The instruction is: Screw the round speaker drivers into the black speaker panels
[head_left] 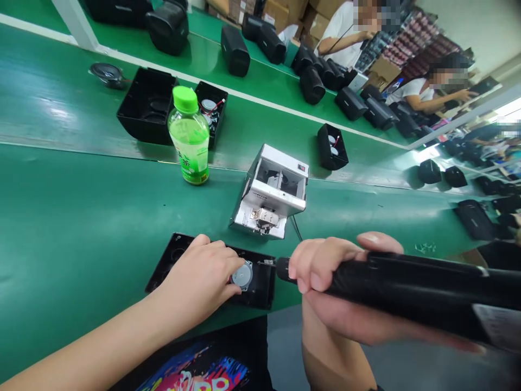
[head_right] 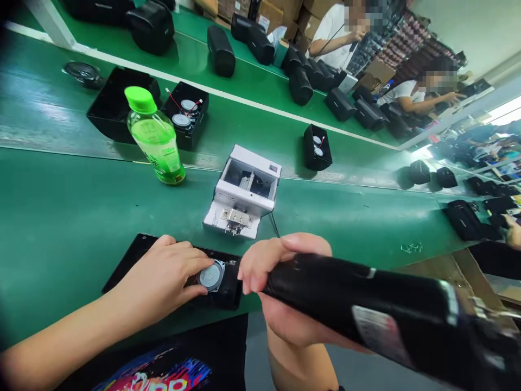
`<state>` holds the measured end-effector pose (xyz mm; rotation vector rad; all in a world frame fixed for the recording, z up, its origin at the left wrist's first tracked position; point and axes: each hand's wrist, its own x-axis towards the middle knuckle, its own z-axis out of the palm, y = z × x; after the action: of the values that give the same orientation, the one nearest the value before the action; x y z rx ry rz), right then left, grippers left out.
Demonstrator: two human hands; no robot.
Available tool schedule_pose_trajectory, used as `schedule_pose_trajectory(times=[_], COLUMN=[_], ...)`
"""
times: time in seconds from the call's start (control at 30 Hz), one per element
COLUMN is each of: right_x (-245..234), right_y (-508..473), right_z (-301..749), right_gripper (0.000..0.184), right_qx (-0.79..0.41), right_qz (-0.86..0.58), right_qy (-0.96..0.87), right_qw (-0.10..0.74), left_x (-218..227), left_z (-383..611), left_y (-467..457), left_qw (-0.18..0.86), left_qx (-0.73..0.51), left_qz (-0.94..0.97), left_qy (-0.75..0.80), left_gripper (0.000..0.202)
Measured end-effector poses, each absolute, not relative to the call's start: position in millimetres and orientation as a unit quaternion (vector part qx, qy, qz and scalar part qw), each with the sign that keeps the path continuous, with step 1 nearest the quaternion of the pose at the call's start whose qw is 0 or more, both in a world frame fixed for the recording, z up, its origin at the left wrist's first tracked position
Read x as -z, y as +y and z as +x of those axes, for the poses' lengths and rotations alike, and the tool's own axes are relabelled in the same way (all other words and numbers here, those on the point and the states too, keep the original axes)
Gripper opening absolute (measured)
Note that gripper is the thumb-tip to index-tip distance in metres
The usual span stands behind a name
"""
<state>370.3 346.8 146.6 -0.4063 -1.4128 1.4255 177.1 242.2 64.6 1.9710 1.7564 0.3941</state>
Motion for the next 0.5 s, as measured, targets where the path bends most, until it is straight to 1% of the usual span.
schedule_pose_trajectory(times=[0.17,0.3,0.33,0.5], right_x=[-116,-98,-96,-91], right_y=[344,347,348,349], right_z=[361,351,349,349], right_gripper=[0.066,0.093,0.098,0.101], right_qx=[-0.611,-0.601,-0.599,-0.594], right_qz=[-0.143,-0.125,-0.125,-0.144], right_qy=[-0.573,-0.550,-0.549,-0.555], right_qw=[0.527,0.565,0.570,0.564], left_x=[-64,-62,-61,-60], left_z=[177,177,178,178], left_y=[245,242,241,240], left_qw=[0.219,0.205,0.201,0.186], left_qx=[-0.127,-0.134,-0.136,-0.145], left_qz=[0.725,0.728,0.729,0.732], left_qy=[0.640,0.641,0.641,0.639], left_gripper=[0.032,0.031,0.031,0.029])
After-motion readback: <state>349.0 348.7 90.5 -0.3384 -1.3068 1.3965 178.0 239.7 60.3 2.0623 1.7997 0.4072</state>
